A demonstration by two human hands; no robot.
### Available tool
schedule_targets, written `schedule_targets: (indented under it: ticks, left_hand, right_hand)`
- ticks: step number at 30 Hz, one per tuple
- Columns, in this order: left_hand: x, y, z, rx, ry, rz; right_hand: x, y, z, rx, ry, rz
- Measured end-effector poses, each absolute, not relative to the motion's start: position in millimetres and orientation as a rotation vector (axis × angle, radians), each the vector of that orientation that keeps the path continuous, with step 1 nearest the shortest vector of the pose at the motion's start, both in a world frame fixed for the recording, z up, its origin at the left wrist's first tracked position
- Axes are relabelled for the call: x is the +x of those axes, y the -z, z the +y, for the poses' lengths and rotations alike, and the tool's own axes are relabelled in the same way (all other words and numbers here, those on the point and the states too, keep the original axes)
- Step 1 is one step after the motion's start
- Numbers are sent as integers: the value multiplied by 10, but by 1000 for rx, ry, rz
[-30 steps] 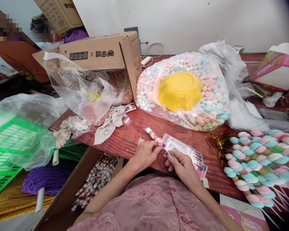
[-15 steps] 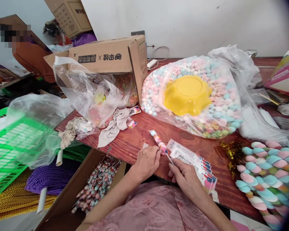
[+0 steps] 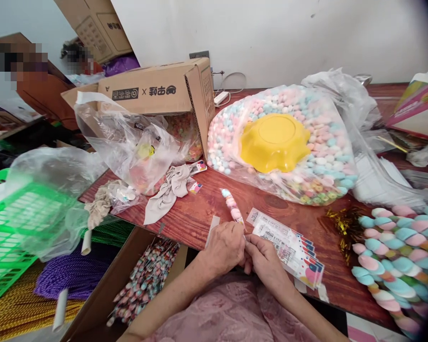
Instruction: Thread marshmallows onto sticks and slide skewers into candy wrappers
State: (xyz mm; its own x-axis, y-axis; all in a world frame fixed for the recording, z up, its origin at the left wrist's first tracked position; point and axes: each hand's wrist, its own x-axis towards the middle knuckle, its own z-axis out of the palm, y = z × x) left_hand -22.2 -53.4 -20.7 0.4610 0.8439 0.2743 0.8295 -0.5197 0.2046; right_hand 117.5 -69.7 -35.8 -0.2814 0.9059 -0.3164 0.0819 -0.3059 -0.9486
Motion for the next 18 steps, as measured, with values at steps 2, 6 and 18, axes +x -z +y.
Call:
schedule_targets:
  ticks: [2, 6, 18]
  left_hand:
    - [-204, 234, -546, 2668, -643, 1459]
    - [-198, 243, -577, 2648, -796, 1357]
    - [-495, -419, 109, 2563, -441, 998]
  right_hand:
    - [1138, 357, -729, -1303, -1631, -1221]
    - [1189, 321, -715, -1327, -1546, -1262]
    - [2087, 93, -398, -1459, -171, -2601]
